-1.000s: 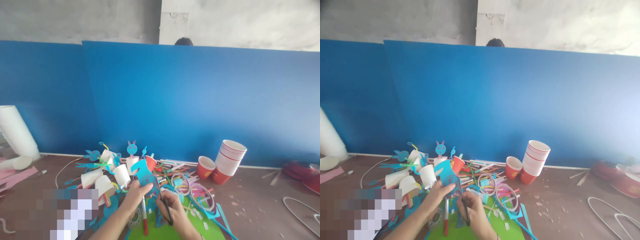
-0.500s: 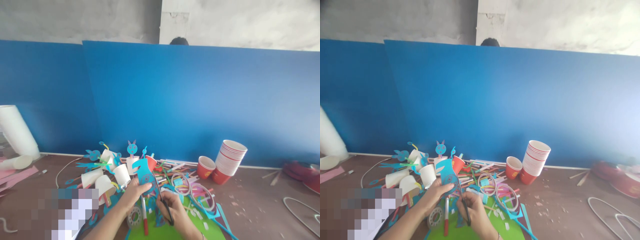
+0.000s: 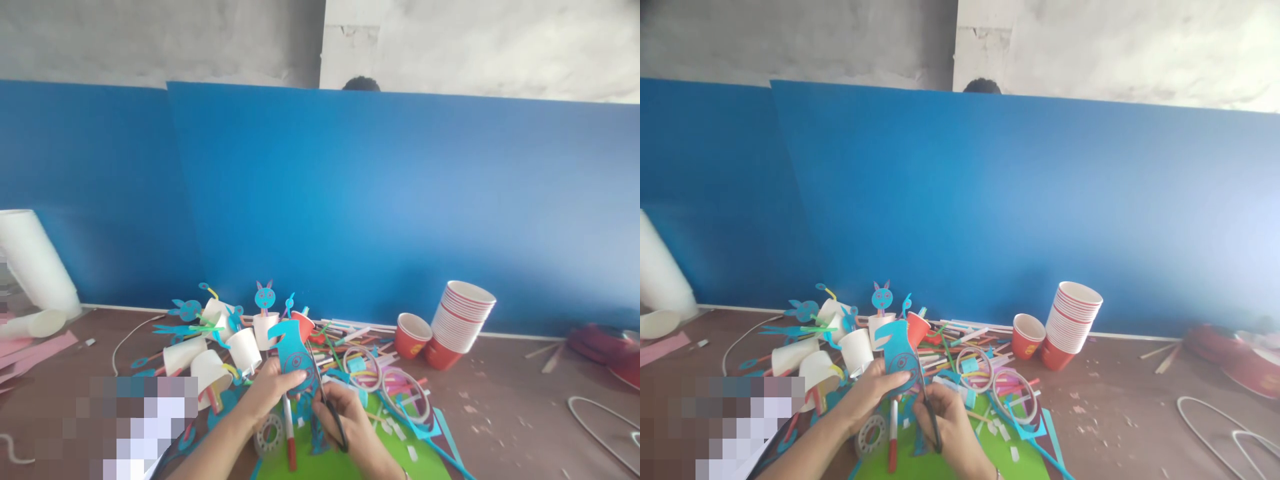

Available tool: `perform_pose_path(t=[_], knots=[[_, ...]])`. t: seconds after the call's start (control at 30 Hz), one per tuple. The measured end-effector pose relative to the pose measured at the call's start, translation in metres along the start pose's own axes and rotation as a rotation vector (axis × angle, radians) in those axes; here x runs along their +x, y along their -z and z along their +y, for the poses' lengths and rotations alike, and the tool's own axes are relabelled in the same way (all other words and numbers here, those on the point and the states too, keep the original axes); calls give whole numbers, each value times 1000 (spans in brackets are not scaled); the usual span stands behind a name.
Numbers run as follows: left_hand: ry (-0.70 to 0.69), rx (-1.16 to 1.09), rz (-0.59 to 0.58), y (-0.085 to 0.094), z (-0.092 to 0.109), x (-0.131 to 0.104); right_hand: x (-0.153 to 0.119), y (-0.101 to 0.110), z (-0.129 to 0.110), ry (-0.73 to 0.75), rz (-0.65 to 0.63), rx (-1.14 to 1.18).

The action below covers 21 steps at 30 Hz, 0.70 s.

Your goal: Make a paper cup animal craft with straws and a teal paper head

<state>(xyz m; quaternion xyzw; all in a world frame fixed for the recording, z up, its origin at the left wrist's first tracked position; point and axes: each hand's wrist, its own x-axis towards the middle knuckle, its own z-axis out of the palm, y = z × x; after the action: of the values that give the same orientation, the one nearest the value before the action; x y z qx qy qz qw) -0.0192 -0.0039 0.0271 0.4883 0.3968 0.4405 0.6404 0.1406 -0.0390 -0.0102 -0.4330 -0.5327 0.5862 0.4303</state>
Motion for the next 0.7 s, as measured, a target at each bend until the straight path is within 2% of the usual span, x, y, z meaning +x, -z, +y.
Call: perform_pose_path(t=[0.57, 0.7], knots=[[45, -10, -67, 15, -2, 4, 1, 1, 1, 5, -16, -13], [51, -105, -54, 8, 3, 1, 2, 0, -2, 3, 1, -2]])
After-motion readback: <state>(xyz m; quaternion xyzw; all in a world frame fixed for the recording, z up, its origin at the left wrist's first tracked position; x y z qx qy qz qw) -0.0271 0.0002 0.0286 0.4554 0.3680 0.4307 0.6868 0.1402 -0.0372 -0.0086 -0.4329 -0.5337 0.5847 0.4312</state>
